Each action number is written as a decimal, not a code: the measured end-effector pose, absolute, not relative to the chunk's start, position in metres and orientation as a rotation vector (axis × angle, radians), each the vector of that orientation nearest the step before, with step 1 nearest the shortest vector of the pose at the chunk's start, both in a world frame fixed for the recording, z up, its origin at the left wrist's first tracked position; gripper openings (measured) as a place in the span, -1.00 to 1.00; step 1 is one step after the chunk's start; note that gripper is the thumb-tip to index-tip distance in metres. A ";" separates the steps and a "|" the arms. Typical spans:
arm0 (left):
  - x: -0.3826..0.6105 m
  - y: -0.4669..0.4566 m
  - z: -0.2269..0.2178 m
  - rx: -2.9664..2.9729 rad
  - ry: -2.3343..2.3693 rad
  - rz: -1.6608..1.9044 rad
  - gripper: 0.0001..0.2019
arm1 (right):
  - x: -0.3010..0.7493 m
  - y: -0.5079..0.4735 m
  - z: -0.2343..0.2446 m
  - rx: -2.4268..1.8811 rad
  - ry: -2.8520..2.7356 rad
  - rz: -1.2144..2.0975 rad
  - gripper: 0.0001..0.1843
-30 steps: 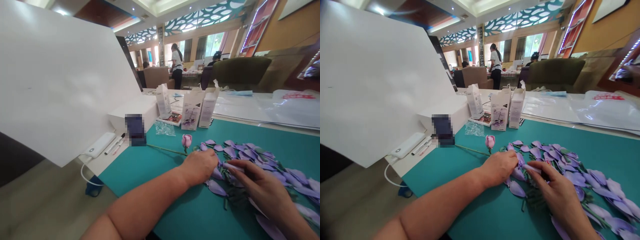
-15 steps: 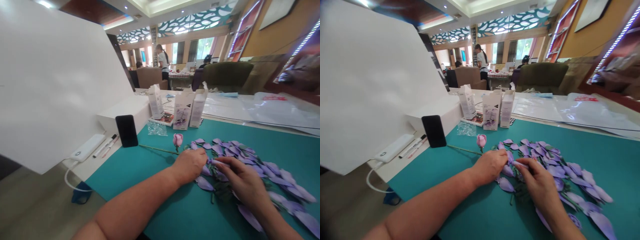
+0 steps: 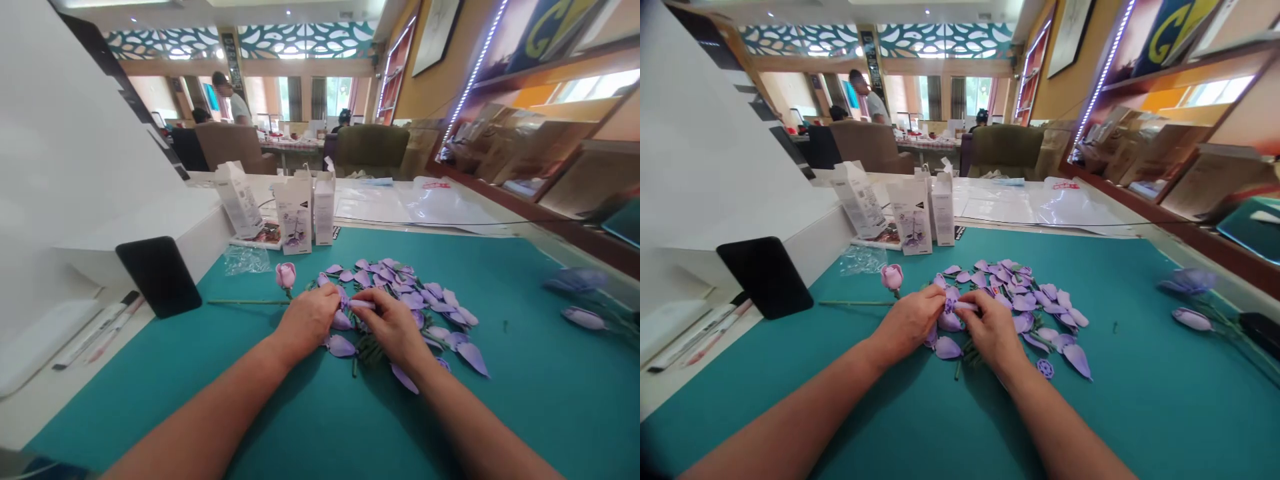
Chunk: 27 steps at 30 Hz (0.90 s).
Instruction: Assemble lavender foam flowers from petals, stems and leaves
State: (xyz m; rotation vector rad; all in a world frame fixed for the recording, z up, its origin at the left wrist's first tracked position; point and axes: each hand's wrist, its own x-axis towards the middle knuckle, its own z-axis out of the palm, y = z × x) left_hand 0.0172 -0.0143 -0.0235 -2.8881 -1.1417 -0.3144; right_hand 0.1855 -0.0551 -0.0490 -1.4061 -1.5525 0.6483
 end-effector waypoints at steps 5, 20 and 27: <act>0.015 -0.009 -0.025 -2.856 -1.211 -0.375 -0.77 | 0.186 -0.060 -0.034 -1.373 -1.628 0.262 -0.71; 0.008 -0.004 -0.024 -2.836 -1.219 -0.508 -0.74 | 0.244 -0.066 0.005 -1.541 -1.437 0.137 -0.71; 0.009 -0.004 -0.026 -2.846 -1.191 -0.548 -0.75 | 0.285 -0.060 0.005 -1.656 -1.320 0.133 -0.71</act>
